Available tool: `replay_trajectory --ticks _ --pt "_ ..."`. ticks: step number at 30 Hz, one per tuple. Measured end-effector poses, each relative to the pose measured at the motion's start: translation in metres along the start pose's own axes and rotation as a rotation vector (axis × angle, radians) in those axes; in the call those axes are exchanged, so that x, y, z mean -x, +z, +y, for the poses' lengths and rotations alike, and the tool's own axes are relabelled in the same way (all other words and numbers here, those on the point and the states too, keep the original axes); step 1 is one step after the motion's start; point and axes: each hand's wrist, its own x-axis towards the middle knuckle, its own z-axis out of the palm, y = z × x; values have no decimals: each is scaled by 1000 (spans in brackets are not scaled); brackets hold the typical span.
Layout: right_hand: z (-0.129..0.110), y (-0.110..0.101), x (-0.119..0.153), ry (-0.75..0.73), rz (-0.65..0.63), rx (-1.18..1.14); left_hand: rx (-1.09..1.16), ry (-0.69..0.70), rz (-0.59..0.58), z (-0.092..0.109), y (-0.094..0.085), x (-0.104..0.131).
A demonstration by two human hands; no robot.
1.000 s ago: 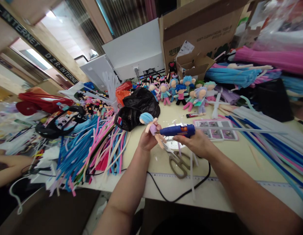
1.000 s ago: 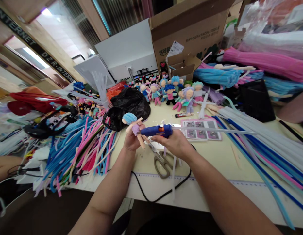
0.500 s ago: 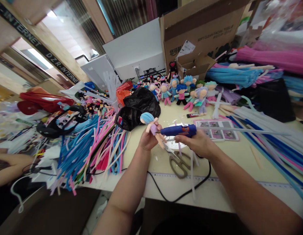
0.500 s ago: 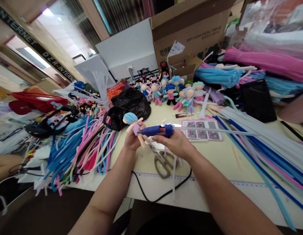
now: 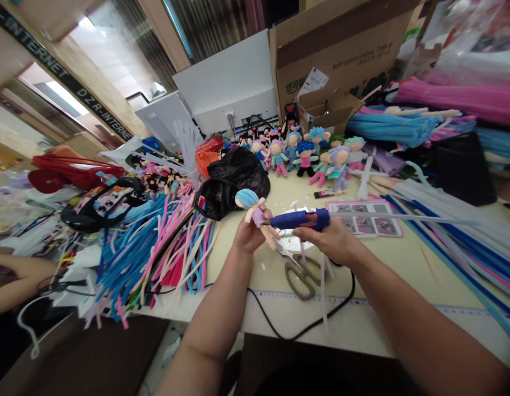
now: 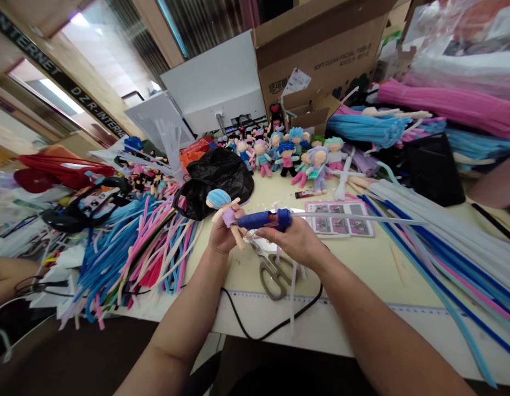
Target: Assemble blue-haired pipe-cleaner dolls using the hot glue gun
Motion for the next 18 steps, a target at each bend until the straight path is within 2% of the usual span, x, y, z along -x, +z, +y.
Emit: replay_trajectory --ticks 14,18 --pt "-3 1 1 45 6 36 45 12 -78 0 -2 0" --pt "0 1 1 18 -1 27 45 14 -76 0 -2 0"
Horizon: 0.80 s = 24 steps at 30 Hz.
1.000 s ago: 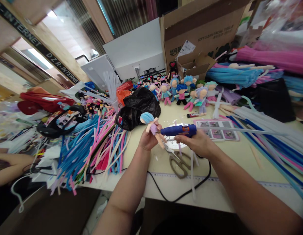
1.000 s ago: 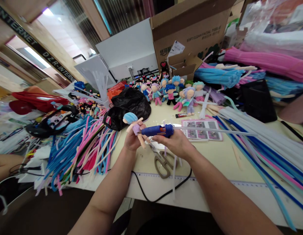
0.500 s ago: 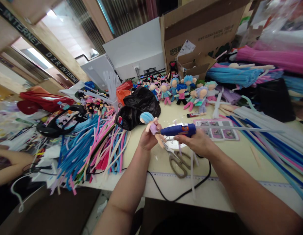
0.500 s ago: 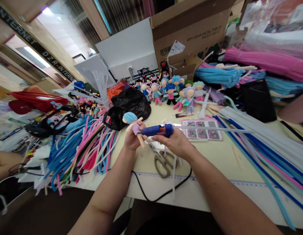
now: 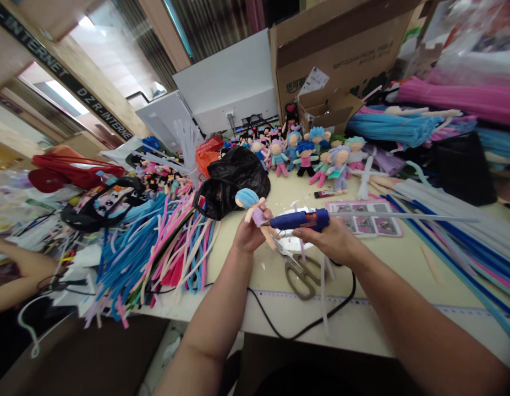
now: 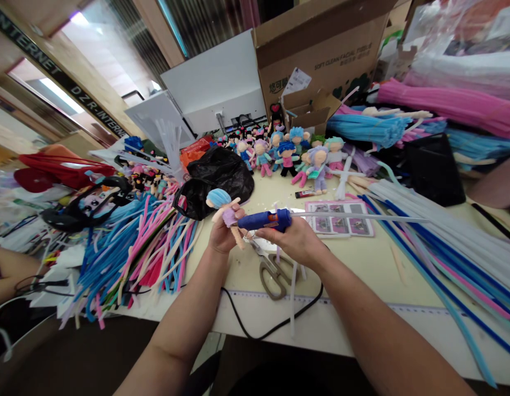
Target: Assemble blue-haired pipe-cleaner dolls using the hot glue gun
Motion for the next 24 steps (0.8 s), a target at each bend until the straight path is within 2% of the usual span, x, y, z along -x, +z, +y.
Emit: replay_trajectory --ticks 5,18,24 --pt "5 1 -2 -25 22 24 -11 -3 28 0 0 0" --pt "6 0 -2 -55 23 -31 -21 -32 -66 -3 -8 -2" --pt "8 0 -3 -50 29 -47 -57 -46 7 -3 -3 -2"
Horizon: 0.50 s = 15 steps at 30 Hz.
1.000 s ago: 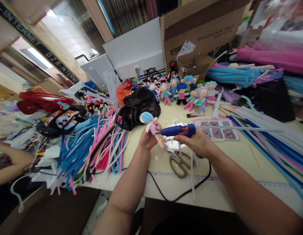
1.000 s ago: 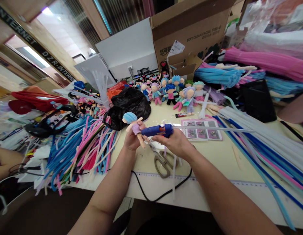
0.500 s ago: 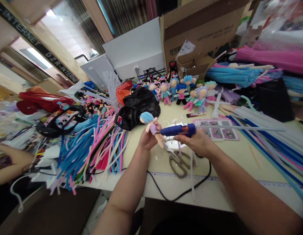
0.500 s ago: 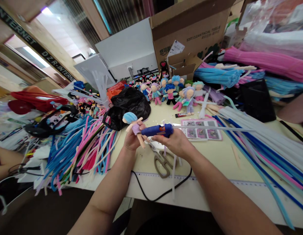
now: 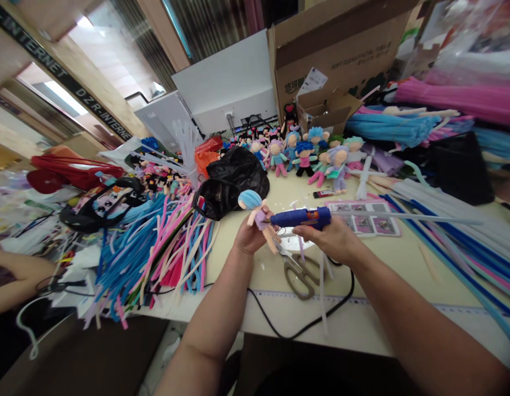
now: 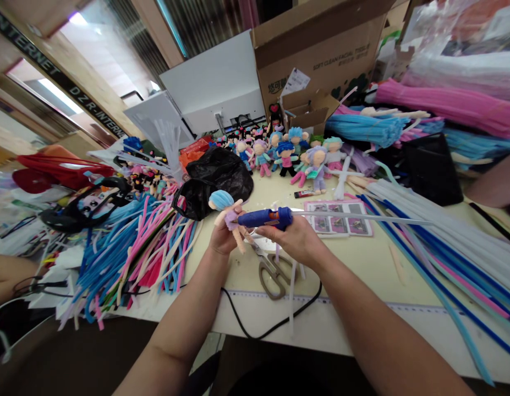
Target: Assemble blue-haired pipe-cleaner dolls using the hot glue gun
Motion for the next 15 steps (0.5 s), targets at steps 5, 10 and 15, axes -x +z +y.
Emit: replay_trajectory --ticks 5,10,15 --pt "0 0 0 -19 -4 -29 -19 18 52 -1 2 0" --pt "0 0 0 -23 1 -31 -32 28 33 -4 0 0" --pt "0 -1 -1 -9 16 -31 -35 -17 60 -5 2 1"
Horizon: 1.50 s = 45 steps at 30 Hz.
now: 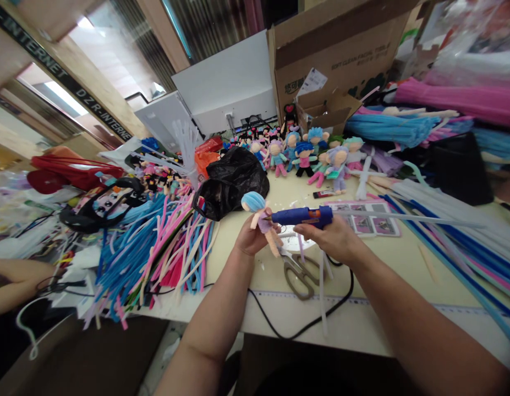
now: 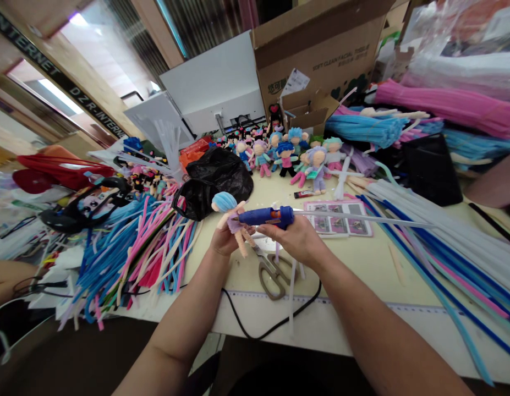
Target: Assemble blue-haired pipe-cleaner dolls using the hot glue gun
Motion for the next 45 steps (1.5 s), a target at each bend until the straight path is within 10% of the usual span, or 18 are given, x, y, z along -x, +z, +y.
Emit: replay_trajectory --ticks 18,27,45 --pt "-2 -1 1 -5 2 -27 14 -67 108 1 8 3" --pt "-1 -2 3 22 120 57 27 -16 -84 -2 0 0" --pt "63 -86 12 172 516 494 30 152 10 9 -8 -8"
